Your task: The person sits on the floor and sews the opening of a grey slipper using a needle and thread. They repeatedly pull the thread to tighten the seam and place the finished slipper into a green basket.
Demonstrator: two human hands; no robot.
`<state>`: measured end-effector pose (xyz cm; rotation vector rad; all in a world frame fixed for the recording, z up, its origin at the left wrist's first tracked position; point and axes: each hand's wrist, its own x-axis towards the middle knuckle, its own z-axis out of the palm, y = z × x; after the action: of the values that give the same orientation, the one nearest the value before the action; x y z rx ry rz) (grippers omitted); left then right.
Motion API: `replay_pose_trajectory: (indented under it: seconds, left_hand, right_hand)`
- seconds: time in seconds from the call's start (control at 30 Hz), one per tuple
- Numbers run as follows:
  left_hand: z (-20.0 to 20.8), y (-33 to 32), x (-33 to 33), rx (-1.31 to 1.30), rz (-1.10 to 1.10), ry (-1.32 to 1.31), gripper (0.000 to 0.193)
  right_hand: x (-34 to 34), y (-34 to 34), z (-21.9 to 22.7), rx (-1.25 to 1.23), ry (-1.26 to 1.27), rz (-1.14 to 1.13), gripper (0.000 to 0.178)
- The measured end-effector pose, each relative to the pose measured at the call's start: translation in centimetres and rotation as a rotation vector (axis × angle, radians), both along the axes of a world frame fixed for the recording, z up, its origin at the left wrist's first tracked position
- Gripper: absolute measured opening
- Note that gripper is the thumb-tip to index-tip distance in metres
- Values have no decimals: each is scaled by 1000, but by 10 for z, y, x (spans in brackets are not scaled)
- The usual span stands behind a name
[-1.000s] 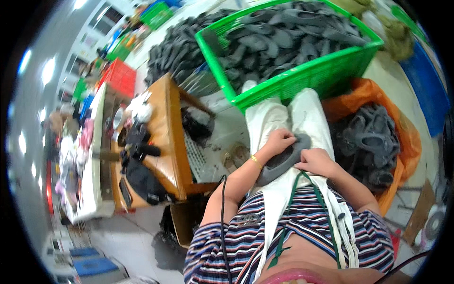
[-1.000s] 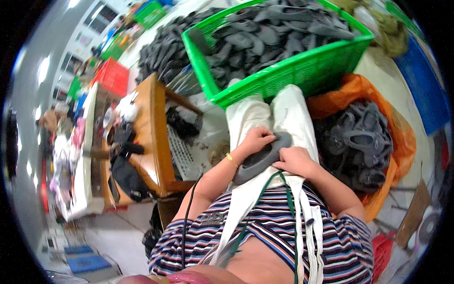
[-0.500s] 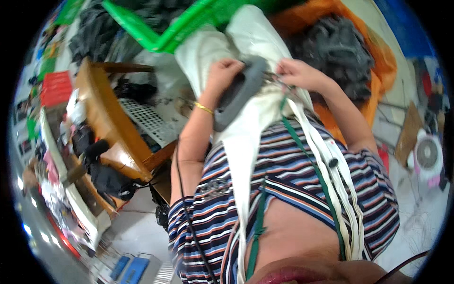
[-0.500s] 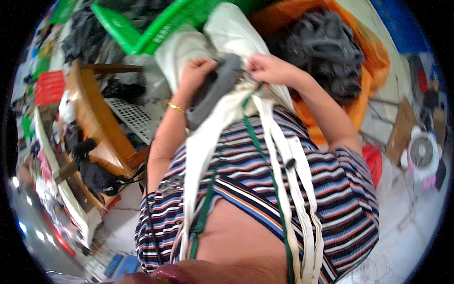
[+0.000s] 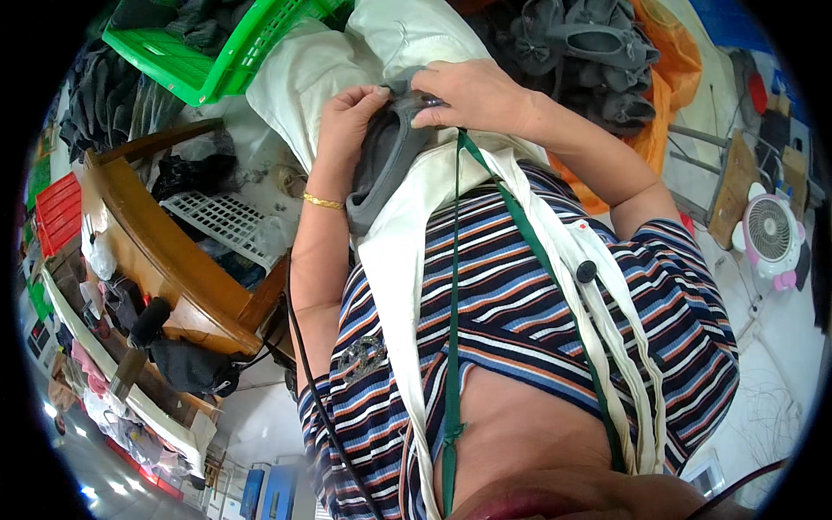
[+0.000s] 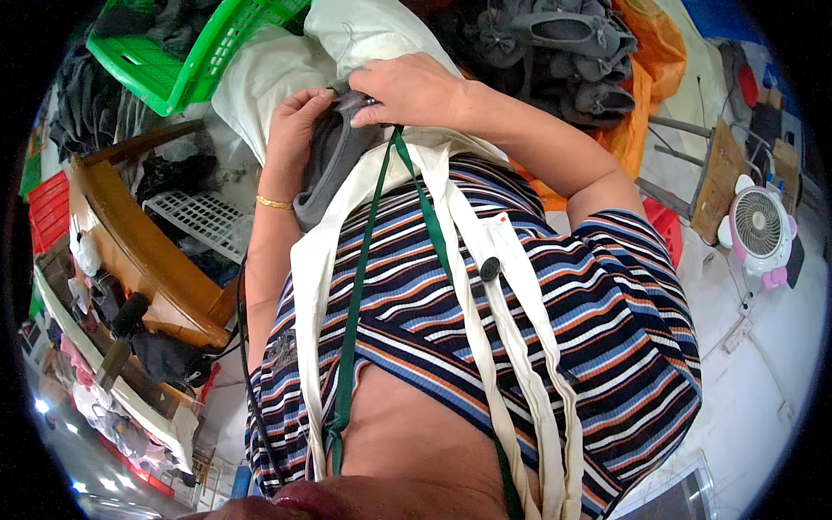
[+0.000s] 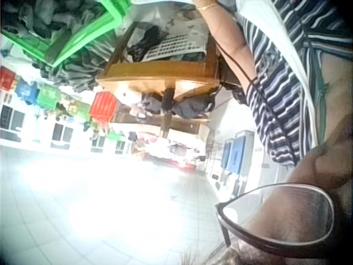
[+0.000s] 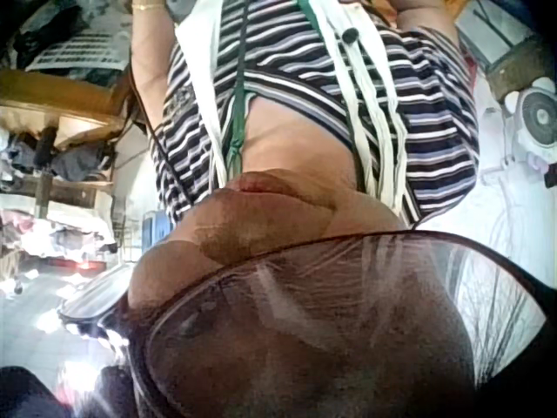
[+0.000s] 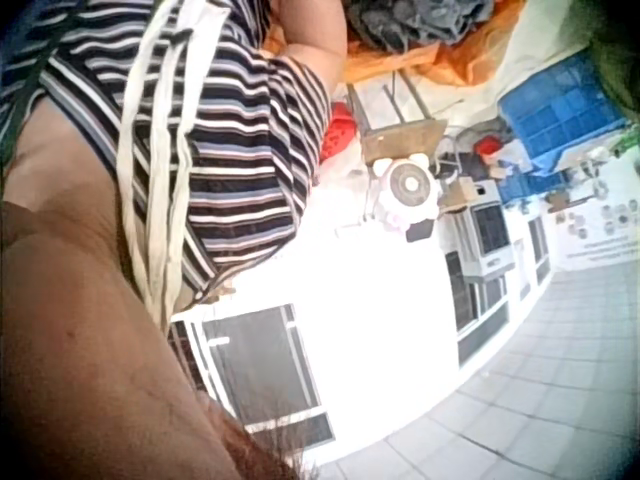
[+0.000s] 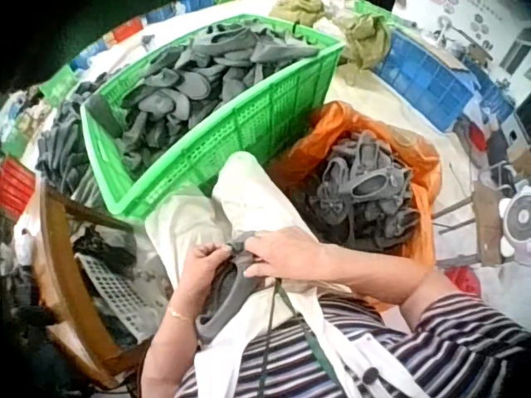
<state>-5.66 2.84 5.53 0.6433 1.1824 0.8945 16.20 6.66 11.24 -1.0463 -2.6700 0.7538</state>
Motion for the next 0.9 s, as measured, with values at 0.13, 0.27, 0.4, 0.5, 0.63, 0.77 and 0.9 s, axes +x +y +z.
replay_pose_trajectory:
  seconds: [0.13,0.27,0.4,0.5,0.63,0.77,0.9]
  left_hand:
    - [0,-1,-1,-25,21,-12,15]
    - [-2,1,1,-38,15,-25,13]
    - [-3,2,0,-43,10,-21,12]
    - [-3,2,0,-40,31,-42,14]
    - [4,2,2,-50,31,-41,14]
    - [4,3,2,-51,35,-51,14]
    - [7,-1,-6,-43,27,-36,11]
  right_hand:
    - [-5,2,-2,42,-95,24,31]
    - [-5,5,0,65,-183,20,27]
    - [-11,7,-2,80,-235,14,27]
    - [-15,9,-4,71,-244,12,27]
    - [-17,6,1,70,-273,-10,28]
    - [-19,8,5,63,-288,-18,29]
    - [-27,10,1,99,-241,28,27]
